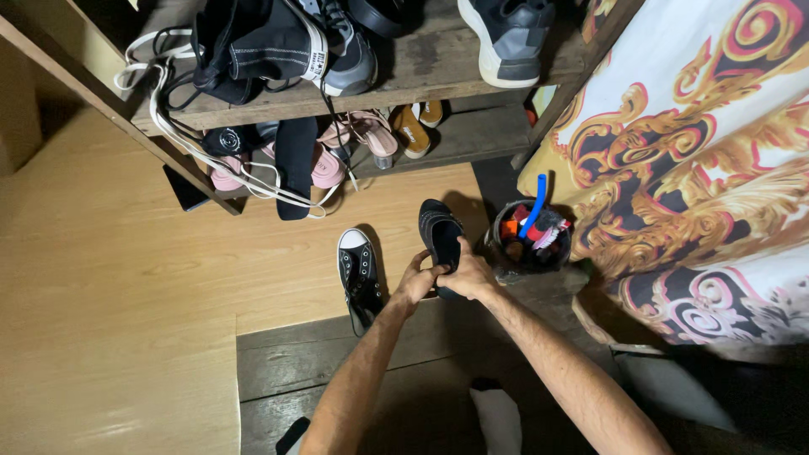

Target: The person takes shoes and sandals off a shoe rack, untangles shoelaces, and arranges the footwear on the floor.

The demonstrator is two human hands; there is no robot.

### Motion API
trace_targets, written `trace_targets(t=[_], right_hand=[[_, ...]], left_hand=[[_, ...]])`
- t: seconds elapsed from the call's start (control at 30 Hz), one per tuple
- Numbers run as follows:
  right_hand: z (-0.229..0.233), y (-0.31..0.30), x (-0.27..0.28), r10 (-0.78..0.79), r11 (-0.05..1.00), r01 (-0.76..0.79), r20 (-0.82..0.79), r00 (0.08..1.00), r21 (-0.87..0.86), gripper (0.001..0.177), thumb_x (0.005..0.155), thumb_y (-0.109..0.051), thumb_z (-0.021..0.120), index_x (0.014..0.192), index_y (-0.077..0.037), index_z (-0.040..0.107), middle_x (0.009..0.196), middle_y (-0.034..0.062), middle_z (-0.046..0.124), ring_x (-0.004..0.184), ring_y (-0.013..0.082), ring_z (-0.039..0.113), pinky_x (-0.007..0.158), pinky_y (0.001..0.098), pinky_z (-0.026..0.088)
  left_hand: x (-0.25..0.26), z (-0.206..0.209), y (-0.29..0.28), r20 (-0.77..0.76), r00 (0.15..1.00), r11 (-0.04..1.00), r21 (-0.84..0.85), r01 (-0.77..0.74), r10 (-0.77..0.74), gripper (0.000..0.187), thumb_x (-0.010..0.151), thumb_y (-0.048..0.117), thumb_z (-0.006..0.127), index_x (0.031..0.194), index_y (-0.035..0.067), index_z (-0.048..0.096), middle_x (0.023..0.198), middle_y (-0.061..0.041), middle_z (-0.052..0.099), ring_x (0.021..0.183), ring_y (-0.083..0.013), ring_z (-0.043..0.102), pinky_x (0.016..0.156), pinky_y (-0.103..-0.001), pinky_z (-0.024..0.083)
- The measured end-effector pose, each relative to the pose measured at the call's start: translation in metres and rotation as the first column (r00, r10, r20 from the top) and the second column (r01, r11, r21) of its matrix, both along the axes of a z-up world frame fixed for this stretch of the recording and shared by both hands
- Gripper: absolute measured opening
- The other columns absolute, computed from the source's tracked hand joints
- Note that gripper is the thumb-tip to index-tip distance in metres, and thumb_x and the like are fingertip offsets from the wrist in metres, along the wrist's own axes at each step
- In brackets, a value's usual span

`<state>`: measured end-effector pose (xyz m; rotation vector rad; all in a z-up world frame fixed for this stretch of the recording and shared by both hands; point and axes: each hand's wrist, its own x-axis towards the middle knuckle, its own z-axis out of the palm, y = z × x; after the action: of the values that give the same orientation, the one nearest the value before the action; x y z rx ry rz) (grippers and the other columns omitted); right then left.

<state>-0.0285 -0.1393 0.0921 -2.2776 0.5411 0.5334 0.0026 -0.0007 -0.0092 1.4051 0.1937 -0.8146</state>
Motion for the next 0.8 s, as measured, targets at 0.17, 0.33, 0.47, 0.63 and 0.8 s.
trace_targets(t=[0.17,0.33,0.47,0.63,0.8], right_hand=[[-0.051,-0.006,0.011,-0.01,1.0,0.01,0.079,0.997,0.001,0.112,0.067,-0.024,0.083,0.16,-0.009,0.023,0.116,0.0271,0.072,0.093,0.0378,0.075,0.076,0.0407,0.061],[-0.101,-0.01,0.016,0.021,0.998,-0.009,0.218,0.976,-0.054,0.107,0.065,-0.02,0.087,0.154,-0.007,0.03,0.133,0.0281,0.06,0.123,0.0419,0.06,0.104,0.0459,0.05],[-0.121,-0.007,0.015,-0.027,0.998,0.041,0.232,0.972,-0.056,0.104,0.067,-0.024,0.088,0.153,-0.004,0.033,0.133,0.0272,0.06,0.125,0.0401,0.06,0.106,0.0448,0.05],[-0.136,-0.008,0.013,-0.062,0.996,0.078,0.303,0.951,-0.043,0.098,0.062,-0.024,0.094,0.144,-0.004,0.044,0.135,0.0221,0.062,0.129,0.0367,0.058,0.108,0.0431,0.048],[-0.156,-0.017,0.011,-0.131,0.989,0.145,0.246,0.96,-0.04,0.101,0.063,-0.02,0.093,0.147,-0.003,0.041,0.138,0.0237,0.059,0.131,0.0365,0.056,0.11,0.0418,0.045]], left_hand=[[0.01,-0.027,-0.004,-0.038,0.999,0.999,-0.043,-0.033,0.032,0.089,0.085,0.024,0.074,0.159,0.013,0.025,0.125,-0.02,0.071,0.111,-0.0282,0.068,0.092,-0.046,0.055],[0.019,-0.04,-0.006,-0.07,0.997,0.999,-0.014,-0.04,0.039,0.091,0.087,0.022,0.073,0.161,0.014,0.02,0.132,-0.019,0.067,0.112,-0.0284,0.068,0.096,-0.047,0.056],[0.024,-0.062,-0.01,-0.094,0.994,0.998,-0.034,-0.057,0.054,0.09,0.088,0.015,0.07,0.162,0.014,0.019,0.134,-0.018,0.067,0.112,-0.0271,0.067,0.095,-0.045,0.057],[0.031,-0.083,-0.018,-0.062,0.997,0.994,-0.1,-0.046,0.04,0.089,0.086,0.006,0.069,0.161,0.01,0.02,0.138,-0.019,0.064,0.113,-0.026,0.069,0.094,-0.04,0.059],[0.03,-0.079,-0.025,-0.025,0.999,1.0,0.008,-0.025,0.025,0.082,0.086,0.005,0.071,0.159,0.008,0.034,0.139,-0.018,0.064,0.115,-0.0276,0.069,0.094,-0.039,0.06]])
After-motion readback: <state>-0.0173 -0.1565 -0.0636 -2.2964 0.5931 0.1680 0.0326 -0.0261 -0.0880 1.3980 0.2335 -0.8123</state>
